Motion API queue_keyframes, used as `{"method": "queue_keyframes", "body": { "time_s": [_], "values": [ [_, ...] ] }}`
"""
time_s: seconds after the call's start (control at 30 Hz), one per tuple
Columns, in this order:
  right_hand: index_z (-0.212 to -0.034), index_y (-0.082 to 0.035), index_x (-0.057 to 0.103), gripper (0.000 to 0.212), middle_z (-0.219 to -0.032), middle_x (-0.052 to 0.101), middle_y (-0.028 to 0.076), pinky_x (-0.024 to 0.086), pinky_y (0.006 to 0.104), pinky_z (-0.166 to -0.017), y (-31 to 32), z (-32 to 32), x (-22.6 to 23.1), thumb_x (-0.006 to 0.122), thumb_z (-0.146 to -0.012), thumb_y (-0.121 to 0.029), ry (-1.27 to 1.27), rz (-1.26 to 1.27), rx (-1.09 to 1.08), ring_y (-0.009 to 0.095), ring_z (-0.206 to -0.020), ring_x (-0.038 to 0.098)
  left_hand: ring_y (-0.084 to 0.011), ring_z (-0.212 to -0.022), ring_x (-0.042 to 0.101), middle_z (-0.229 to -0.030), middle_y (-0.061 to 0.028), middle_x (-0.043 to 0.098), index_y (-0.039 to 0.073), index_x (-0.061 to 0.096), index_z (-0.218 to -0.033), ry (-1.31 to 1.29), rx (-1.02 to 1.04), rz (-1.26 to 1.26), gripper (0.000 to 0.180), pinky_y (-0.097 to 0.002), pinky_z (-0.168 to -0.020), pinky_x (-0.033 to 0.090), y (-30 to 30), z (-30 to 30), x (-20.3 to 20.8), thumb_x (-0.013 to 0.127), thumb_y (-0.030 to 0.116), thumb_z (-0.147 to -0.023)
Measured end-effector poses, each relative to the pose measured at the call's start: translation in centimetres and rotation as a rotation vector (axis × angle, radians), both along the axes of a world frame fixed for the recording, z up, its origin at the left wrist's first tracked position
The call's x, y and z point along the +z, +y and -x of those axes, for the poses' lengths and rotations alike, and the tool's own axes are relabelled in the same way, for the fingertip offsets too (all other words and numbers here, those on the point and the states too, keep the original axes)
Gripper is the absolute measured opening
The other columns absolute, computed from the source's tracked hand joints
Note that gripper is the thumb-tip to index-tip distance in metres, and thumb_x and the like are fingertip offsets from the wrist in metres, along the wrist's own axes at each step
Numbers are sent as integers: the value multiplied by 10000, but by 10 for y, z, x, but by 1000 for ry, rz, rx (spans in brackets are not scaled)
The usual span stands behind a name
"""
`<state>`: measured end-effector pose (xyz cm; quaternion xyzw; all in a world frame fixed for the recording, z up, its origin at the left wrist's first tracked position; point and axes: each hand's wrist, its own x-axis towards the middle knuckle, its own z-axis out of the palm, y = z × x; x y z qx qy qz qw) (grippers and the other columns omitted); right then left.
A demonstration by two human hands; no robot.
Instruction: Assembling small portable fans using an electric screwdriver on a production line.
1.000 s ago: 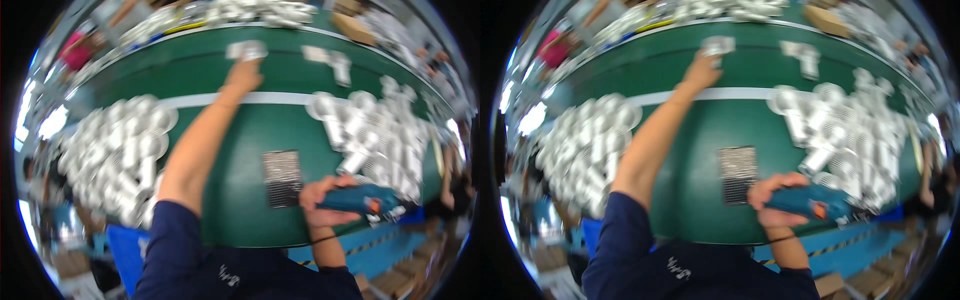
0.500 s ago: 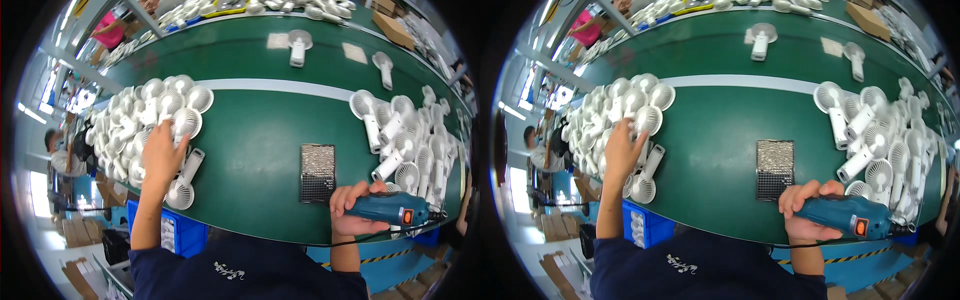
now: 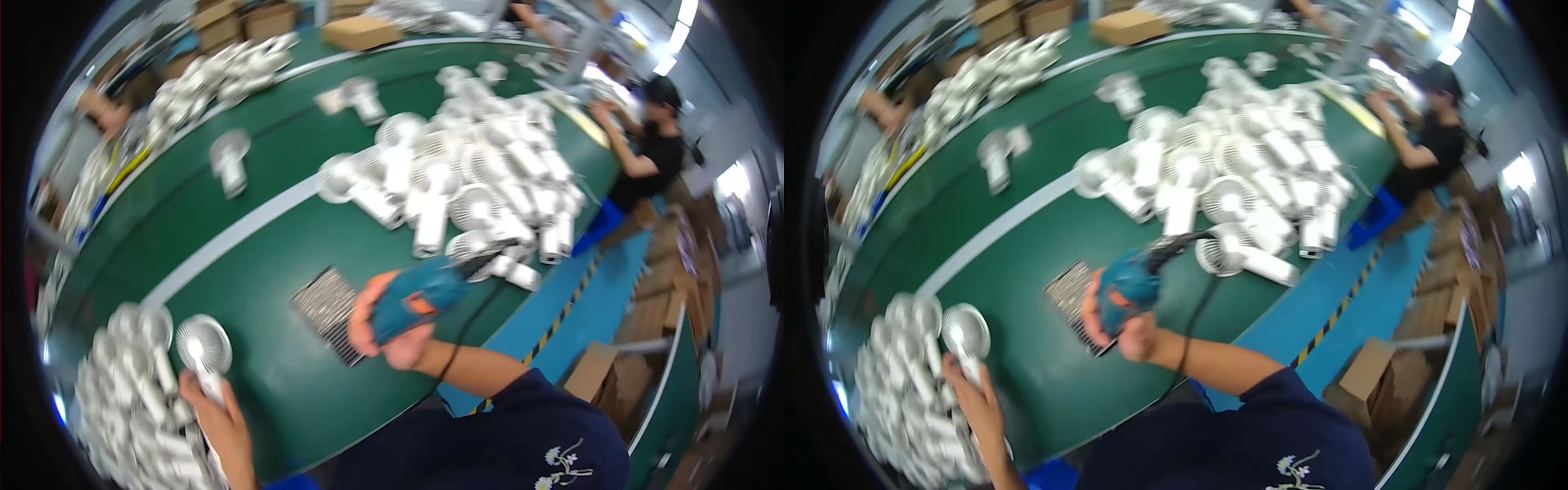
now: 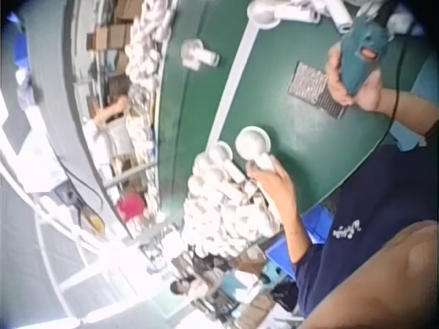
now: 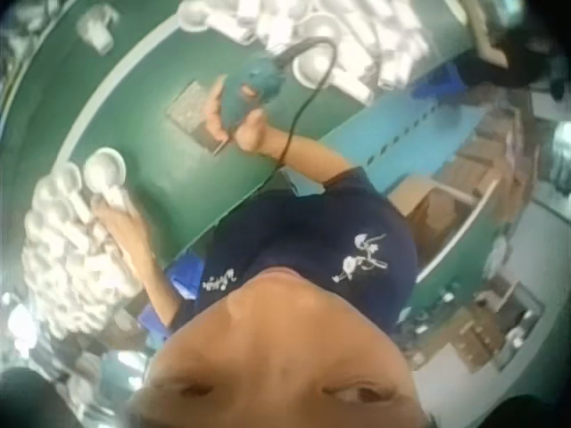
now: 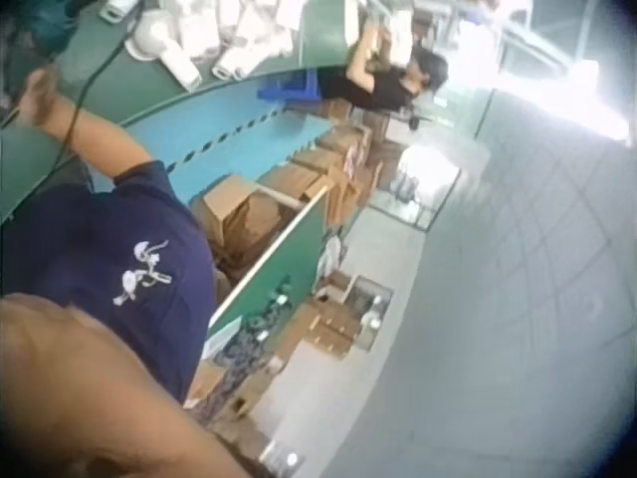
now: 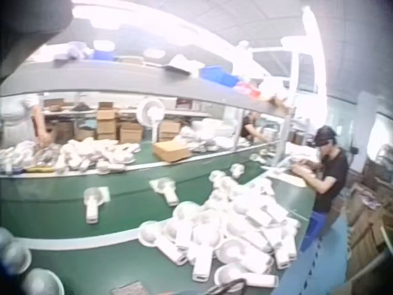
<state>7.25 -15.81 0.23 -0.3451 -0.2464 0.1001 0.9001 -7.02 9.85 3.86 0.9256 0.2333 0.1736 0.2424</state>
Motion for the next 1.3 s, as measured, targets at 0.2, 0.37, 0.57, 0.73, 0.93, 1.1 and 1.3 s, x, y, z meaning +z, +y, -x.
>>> {"method": "queue_keyframes", "body": {
  "time_s": [0.2, 0.37, 0.57, 0.73, 0.93, 1.1, 1.3],
  "values": [
    [-1181, -99, 393, 807, -710, 502, 76, 410, 255, -406, -11, -9, -2, 586, -793, -780, -30, 33, -99, 110, -453, 437, -414, -1057, 524, -1152, -272, 510, -56, 389, -1296, 4, -167, 141, 442, -447, -923, 411, -75, -41, -34, 604, 125, -955],
    [-1185, -95, 380, 786, -720, 507, 70, 415, 246, -417, -10, -11, 5, 552, -827, -772, -5, -8, -71, 96, -455, 435, -415, -1218, 457, -1289, -259, 483, -58, 444, -1305, 74, -144, -129, 459, -466, -1046, 346, -54, -17, -20, 590, 213, -964],
    [-1192, -98, 367, 776, -727, 501, 71, 407, 249, -420, -11, -7, 5, 535, -840, -769, -9, -24, -59, 97, -462, 438, -501, -1209, 497, -1368, -282, 508, 9, 340, -1483, 359, 153, -369, 743, -514, -1001, 415, 24, 37, -6, 661, 374, -922],
    [-1198, -106, 364, 782, -734, 497, 67, 403, 256, -422, -14, 1, 4, 538, -833, -776, 27, -21, -63, 100, -462, 434, -438, -1171, 568, -1304, -312, 556, -80, 411, -1407, 433, 161, -87, 600, -460, -969, 462, -22, 20, 23, 595, 288, -970],
    [-1215, -137, 421, 901, -676, 542, 86, 409, 282, -413, -10, -4, 10, 453, -743, -905, 91, 157, -90, 162, -465, 494, -407, -1243, 518, -1358, -251, 521, -6, 430, -1435, 75, 119, -99, 533, -429, -1053, 413, -9, 15, -31, 596, 87, -938],
    [-1268, -121, 387, 797, -737, 490, 54, 409, 299, -424, -33, -14, 12, 463, -855, -799, -26, -77, -43, 154, -480, 474, -403, -942, 571, -1065, -217, 589, 32, 470, -1392, 70, -92, -42, 510, -467, -804, 461, -28, -18, -28, 623, 111, -912],
    [-1226, -112, 386, 855, -754, 509, 73, 452, 309, -457, -22, -18, 4, 482, -797, -846, 15, -103, 11, 151, -515, 509, -341, -974, 549, -1055, -171, 580, 60, 535, -1367, 57, -182, -34, 474, -430, -850, 443, -28, -11, -20, 633, 156, -914]
  ]
}}
